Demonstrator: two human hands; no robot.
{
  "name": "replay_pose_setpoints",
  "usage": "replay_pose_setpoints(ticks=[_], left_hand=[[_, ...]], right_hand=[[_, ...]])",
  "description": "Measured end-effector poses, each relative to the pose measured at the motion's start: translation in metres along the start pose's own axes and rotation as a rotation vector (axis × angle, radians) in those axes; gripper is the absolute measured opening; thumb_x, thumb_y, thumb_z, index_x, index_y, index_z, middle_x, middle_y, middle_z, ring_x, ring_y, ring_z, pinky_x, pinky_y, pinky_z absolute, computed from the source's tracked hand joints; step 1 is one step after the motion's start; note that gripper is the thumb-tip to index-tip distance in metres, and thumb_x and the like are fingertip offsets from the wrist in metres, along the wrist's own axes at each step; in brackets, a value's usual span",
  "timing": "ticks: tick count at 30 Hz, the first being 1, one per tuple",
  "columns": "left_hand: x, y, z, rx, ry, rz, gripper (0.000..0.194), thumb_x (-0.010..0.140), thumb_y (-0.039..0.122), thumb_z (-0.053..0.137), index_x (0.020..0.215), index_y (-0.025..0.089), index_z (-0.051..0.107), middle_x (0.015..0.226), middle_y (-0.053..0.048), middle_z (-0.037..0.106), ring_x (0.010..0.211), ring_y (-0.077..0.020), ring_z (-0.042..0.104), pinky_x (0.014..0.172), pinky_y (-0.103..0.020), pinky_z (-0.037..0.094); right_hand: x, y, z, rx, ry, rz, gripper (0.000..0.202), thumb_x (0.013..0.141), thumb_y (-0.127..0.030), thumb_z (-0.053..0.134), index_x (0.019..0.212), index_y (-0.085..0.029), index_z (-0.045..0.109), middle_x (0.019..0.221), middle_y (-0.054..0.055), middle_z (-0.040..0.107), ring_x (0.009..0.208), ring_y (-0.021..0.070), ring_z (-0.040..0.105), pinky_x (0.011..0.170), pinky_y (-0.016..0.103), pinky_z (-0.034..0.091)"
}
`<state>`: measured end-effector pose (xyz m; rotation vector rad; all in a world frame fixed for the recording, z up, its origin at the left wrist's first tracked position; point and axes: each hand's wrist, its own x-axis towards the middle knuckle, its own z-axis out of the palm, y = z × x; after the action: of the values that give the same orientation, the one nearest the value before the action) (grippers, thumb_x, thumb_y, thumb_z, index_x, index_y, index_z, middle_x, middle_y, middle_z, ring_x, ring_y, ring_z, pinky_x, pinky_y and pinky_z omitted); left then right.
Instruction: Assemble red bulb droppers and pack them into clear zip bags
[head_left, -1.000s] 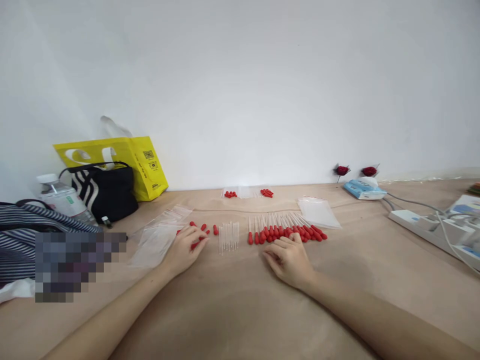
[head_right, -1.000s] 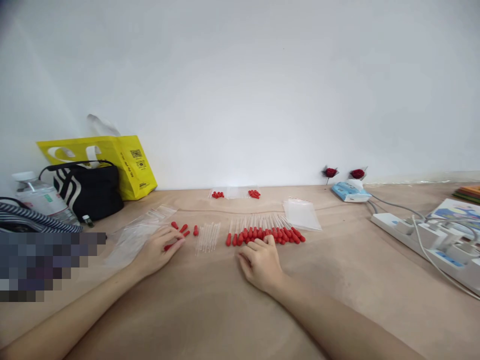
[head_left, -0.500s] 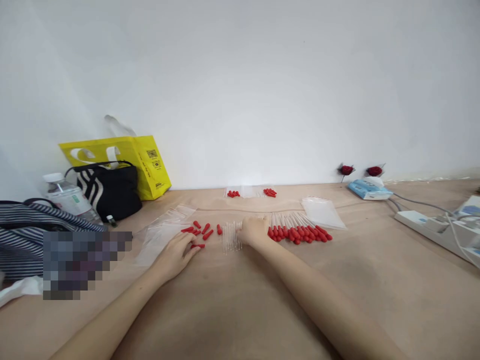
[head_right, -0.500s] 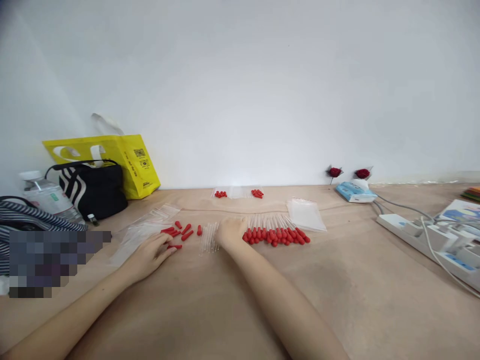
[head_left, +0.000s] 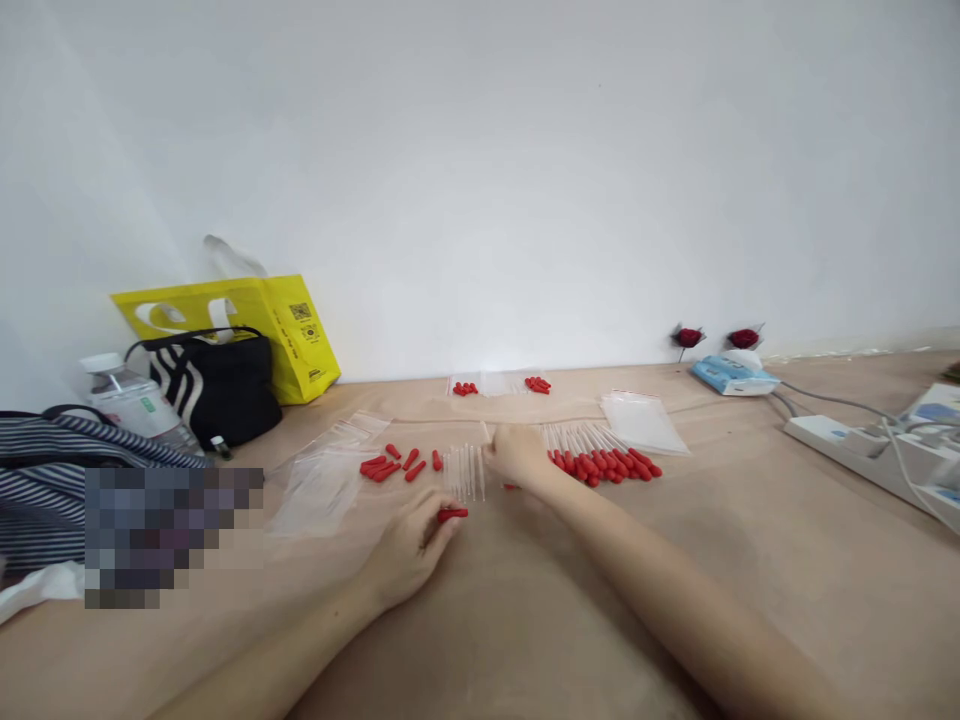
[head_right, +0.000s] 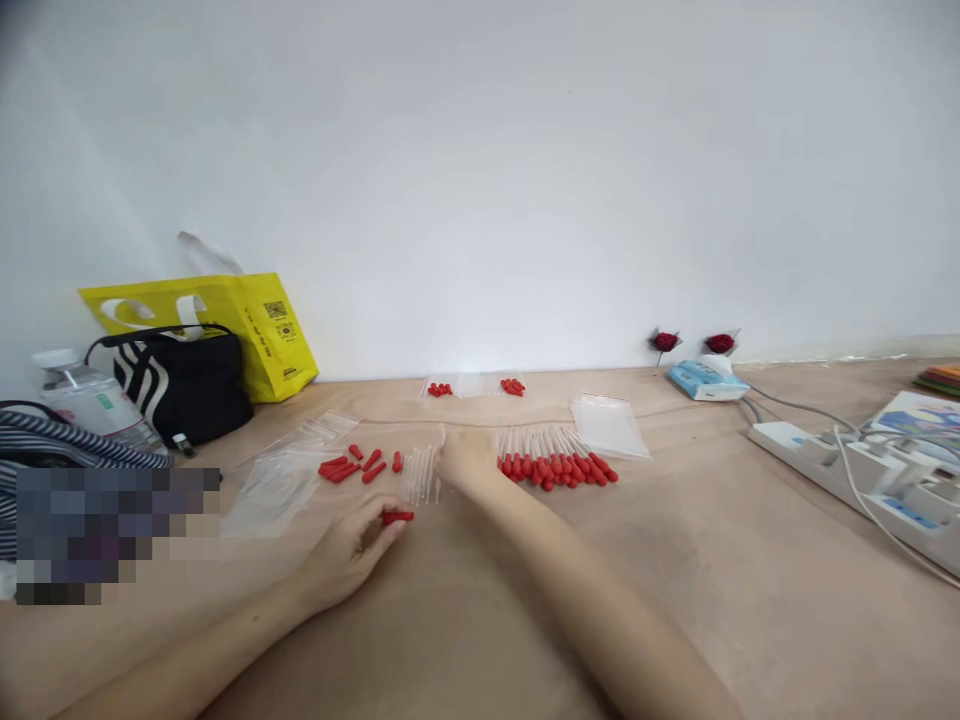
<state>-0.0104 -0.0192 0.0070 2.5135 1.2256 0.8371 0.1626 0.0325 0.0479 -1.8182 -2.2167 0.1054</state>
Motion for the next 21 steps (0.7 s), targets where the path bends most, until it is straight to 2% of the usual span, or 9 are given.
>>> replay_pose_setpoints(ticks=[2, 4, 6, 9, 13, 21], left_hand=[[0.004, 0.009, 0.009, -0.025, -0.050, -0.036, 0.011, 0.082, 0.022, 0.044, 0.086, 0.018, 0.053, 0.082, -0.003, 0.059, 0.078, -0.0168, 0.055, 0.071, -0.029, 0.044], [0.010, 0.014, 0.015, -0.029, -0.069, -0.048, 0.010, 0.080, 0.024, 0.048, 0.086, 0.018, 0.054, 0.081, -0.003, 0.060, 0.078, -0.0178, 0.055, 0.072, -0.030, 0.043], [0.017, 0.017, 0.019, -0.032, -0.061, -0.029, 0.015, 0.079, 0.024, 0.051, 0.092, 0.018, 0.055, 0.083, -0.003, 0.061, 0.080, -0.0187, 0.055, 0.074, -0.031, 0.043], [0.022, 0.020, 0.024, -0.036, -0.045, 0.021, 0.019, 0.079, 0.022, 0.051, 0.097, 0.018, 0.058, 0.083, -0.004, 0.062, 0.080, -0.0185, 0.056, 0.075, -0.031, 0.042], [0.020, 0.021, 0.025, -0.038, -0.053, 0.077, 0.014, 0.081, 0.022, 0.050, 0.086, 0.018, 0.063, 0.073, -0.003, 0.062, 0.072, -0.0168, 0.055, 0.070, -0.029, 0.042], [0.019, 0.023, 0.025, -0.072, -0.040, 0.047, 0.016, 0.081, 0.023, 0.050, 0.086, 0.019, 0.064, 0.070, -0.001, 0.062, 0.068, -0.0153, 0.055, 0.066, -0.026, 0.041]], right_hand=[[-0.019, 0.016, -0.002, 0.038, 0.043, -0.050, 0.025, 0.085, -0.022, 0.036, 0.092, -0.009, 0.057, 0.090, 0.014, 0.064, 0.082, 0.0208, 0.059, 0.065, 0.028, 0.037], [-0.041, 0.036, 0.001, 0.092, 0.057, -0.143, 0.019, 0.087, -0.021, 0.036, 0.092, -0.014, 0.053, 0.085, 0.007, 0.064, 0.075, 0.0154, 0.058, 0.067, 0.026, 0.036], [-0.062, 0.056, 0.010, 0.174, 0.202, -0.385, 0.017, 0.088, -0.019, 0.035, 0.086, -0.016, 0.052, 0.078, 0.004, 0.063, 0.069, 0.0142, 0.056, 0.075, 0.031, 0.033], [-0.084, 0.075, 0.025, 0.203, 0.381, -0.538, 0.017, 0.087, -0.016, 0.037, 0.092, -0.017, 0.053, 0.076, 0.004, 0.063, 0.067, 0.0139, 0.053, 0.079, 0.035, 0.028], [-0.092, 0.076, 0.035, 0.278, 0.391, -0.558, 0.014, 0.083, -0.015, 0.042, 0.091, -0.017, 0.054, 0.067, 0.001, 0.060, 0.061, 0.0121, 0.049, 0.078, 0.034, 0.028], [-0.092, 0.069, 0.038, 0.239, 0.439, -0.584, 0.013, 0.082, -0.016, 0.043, 0.084, -0.016, 0.056, 0.062, -0.001, 0.057, 0.057, 0.0109, 0.046, 0.077, 0.033, 0.027]])
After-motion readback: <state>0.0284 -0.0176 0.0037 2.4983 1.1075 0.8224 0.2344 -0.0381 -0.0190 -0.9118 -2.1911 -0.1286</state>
